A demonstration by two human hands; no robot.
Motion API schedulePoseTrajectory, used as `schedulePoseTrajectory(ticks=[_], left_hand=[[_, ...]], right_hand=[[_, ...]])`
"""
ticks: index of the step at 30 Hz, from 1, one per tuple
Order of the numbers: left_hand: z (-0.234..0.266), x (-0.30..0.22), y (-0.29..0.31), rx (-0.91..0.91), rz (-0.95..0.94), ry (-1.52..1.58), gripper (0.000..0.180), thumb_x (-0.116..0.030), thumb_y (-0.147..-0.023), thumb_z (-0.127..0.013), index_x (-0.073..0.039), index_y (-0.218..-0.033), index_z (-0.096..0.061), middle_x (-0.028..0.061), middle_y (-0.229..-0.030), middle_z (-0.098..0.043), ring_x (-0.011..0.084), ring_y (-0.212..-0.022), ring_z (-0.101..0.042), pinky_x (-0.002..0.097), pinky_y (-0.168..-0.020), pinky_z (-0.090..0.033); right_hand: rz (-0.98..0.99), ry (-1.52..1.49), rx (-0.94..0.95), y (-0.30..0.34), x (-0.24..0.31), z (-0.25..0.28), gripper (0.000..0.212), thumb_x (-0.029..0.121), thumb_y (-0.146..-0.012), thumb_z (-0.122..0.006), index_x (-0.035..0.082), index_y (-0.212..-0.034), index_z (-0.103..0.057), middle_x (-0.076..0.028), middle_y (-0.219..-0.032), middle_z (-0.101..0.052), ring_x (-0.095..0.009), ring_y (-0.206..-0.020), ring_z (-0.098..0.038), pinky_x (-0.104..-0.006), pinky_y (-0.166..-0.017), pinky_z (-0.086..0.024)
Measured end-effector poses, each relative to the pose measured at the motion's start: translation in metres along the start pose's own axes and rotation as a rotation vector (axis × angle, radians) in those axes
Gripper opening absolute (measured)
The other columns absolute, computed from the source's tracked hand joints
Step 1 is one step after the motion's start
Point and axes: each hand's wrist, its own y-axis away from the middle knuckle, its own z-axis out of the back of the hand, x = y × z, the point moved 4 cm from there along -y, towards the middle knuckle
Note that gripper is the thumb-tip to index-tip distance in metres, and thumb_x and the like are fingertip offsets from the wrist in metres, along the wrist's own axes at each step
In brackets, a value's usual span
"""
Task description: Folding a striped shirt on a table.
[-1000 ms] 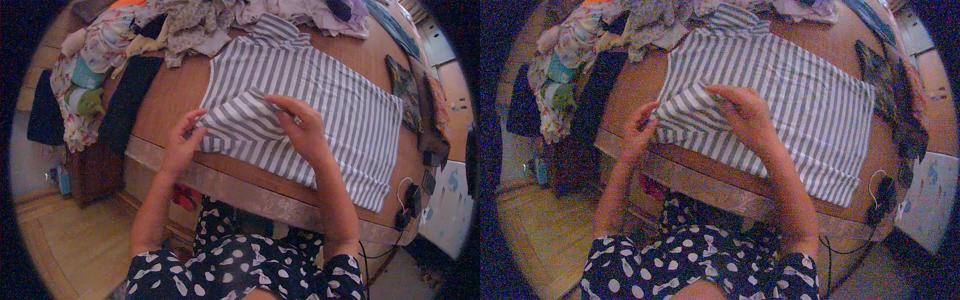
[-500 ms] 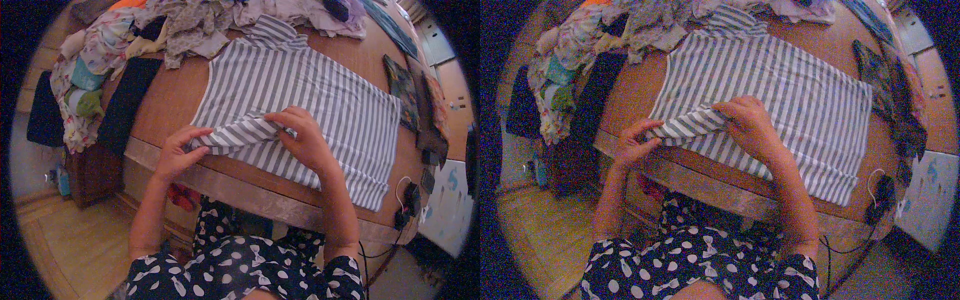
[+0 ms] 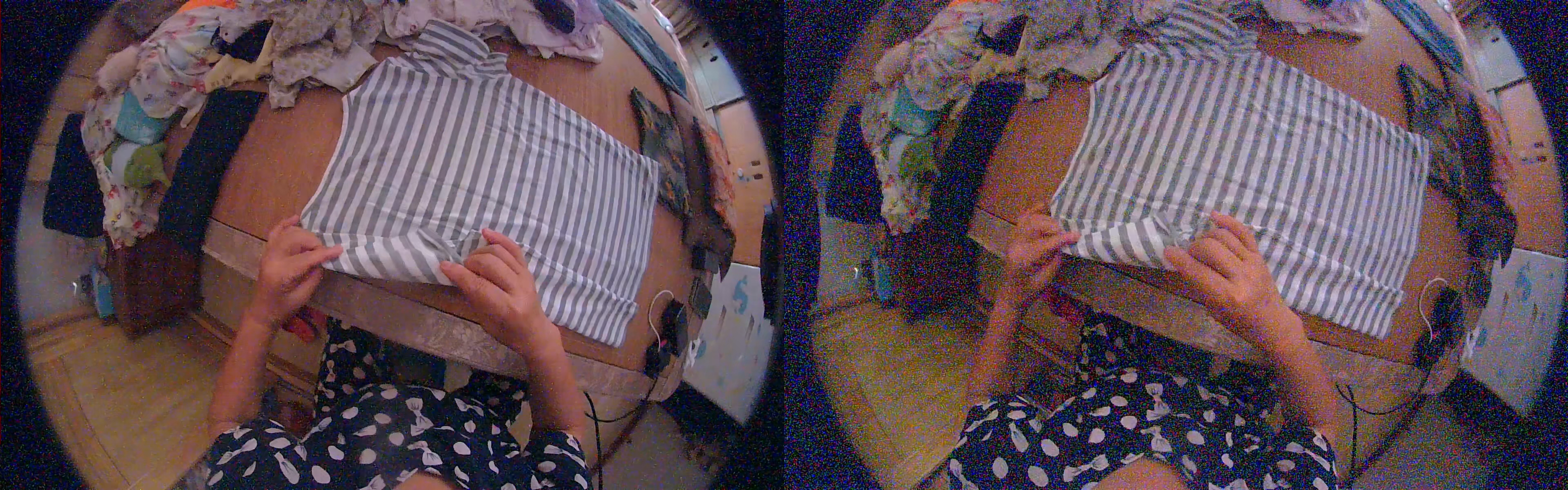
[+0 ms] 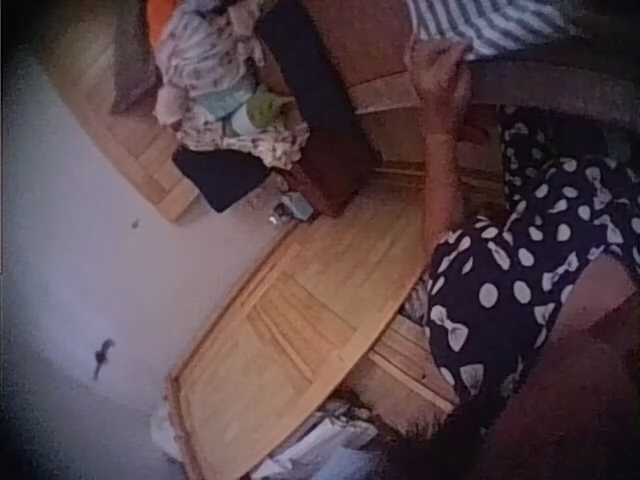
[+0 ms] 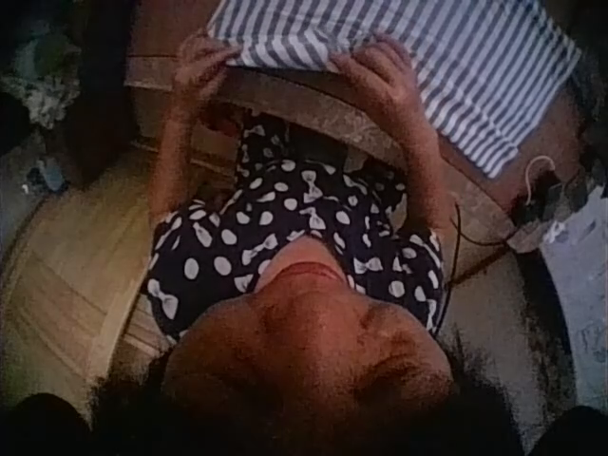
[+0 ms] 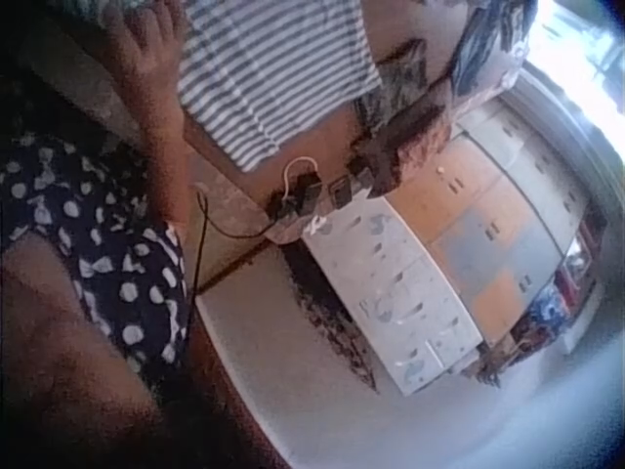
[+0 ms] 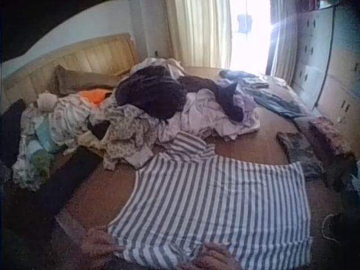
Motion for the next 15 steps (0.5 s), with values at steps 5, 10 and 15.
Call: schedulePoseTrajectory(ticks=[5,10,15], left_hand=[[0.006,-0.01,-0.011,0.013,-0.01,0.067,0.031,-0.002,-0.068,-0.073,-0.011,-0.098,-0.074,0.0024,-0.092,-0.065,0.0231,-0.095,-0.063,0.0521,-0.106,-0.039],[0.0,-0.003,-0.012,0.042,0.107,0.224,0.017,-0.004,-0.077,-0.071,-0.008,-0.093,-0.07,0.0051,-0.1,-0.069,0.0233,-0.103,-0.065,0.0431,-0.101,-0.044],[-0.014,0.018,-0.023,0.029,0.561,0.464,0.009,-0.011,-0.088,-0.07,-0.006,-0.096,-0.069,-0.0018,-0.088,-0.067,0.0104,-0.083,-0.06,0.0269,-0.076,-0.047]], right_hand=[[0.02,0.04,0.04,-0.007,0.011,0.009,0.027,0.012,-0.074,-0.072,0.011,-0.101,-0.068,-0.004,-0.091,-0.065,-0.026,-0.091,-0.065,-0.0531,-0.105,-0.044],[-0.058,0.017,0.213,-0.017,0.002,0.0,0.019,0.008,-0.08,-0.07,0.012,-0.098,-0.067,-0.006,-0.098,-0.069,-0.024,-0.095,-0.067,-0.0526,-0.106,-0.043],[-0.592,-0.417,0.192,-0.055,-0.045,0.005,0.013,0.003,-0.085,-0.065,0.003,-0.098,-0.063,-0.007,-0.089,-0.067,-0.015,-0.086,-0.064,-0.0332,-0.083,-0.05]])
